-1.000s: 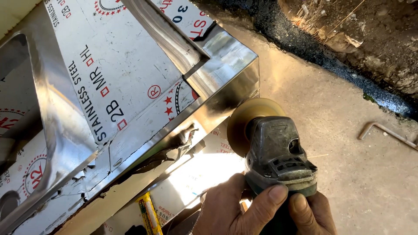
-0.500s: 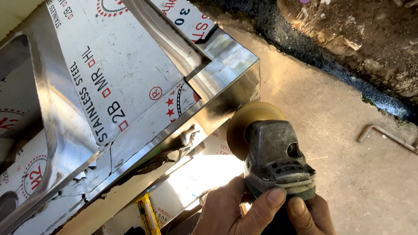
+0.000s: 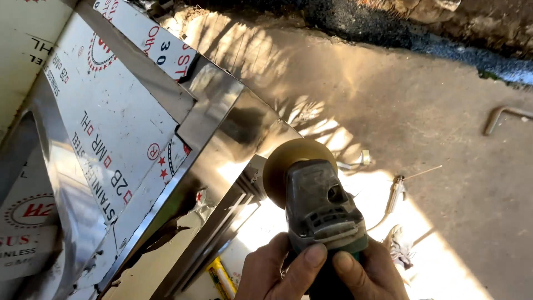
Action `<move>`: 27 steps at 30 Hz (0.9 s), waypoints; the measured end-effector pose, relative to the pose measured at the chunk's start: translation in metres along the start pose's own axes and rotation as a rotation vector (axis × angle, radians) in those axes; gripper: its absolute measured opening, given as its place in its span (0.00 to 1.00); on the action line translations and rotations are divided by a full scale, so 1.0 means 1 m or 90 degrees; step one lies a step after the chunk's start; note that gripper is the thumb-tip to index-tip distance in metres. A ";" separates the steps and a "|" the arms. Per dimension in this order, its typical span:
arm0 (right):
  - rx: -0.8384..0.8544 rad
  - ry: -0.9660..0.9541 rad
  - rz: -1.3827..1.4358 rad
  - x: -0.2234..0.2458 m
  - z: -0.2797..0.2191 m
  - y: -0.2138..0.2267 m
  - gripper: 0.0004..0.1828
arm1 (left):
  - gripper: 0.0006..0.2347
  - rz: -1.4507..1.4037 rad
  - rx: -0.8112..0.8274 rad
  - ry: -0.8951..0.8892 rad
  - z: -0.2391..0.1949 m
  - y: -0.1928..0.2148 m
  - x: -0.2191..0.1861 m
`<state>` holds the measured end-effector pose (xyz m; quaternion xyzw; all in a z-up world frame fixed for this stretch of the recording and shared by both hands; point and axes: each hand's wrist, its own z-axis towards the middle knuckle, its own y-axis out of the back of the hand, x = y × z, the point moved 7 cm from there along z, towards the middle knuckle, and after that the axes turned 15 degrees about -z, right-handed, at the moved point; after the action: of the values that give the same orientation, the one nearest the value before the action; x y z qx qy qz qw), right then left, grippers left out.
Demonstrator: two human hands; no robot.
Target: Grinding the edge of a stainless steel unit with an angle grinder and welding a joint.
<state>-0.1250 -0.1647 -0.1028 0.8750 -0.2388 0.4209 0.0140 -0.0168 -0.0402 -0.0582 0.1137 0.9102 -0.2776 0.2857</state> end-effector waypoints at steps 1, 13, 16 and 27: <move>0.004 0.020 -0.012 0.002 0.001 -0.002 0.46 | 0.28 -0.002 0.008 -0.039 -0.002 -0.001 -0.004; 0.035 0.015 0.061 0.010 0.008 -0.010 0.46 | 0.27 -0.040 -0.006 -0.104 -0.002 0.006 -0.013; 0.025 0.023 0.057 0.011 0.008 -0.008 0.45 | 0.26 -0.046 -0.004 -0.119 -0.002 0.005 -0.015; 0.046 0.076 -0.012 0.014 0.009 -0.004 0.45 | 0.27 -0.082 -0.012 -0.086 -0.001 0.008 -0.008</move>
<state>-0.1088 -0.1692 -0.0974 0.8505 -0.2142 0.4804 0.0000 -0.0075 -0.0338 -0.0564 0.0330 0.8969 -0.2938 0.3290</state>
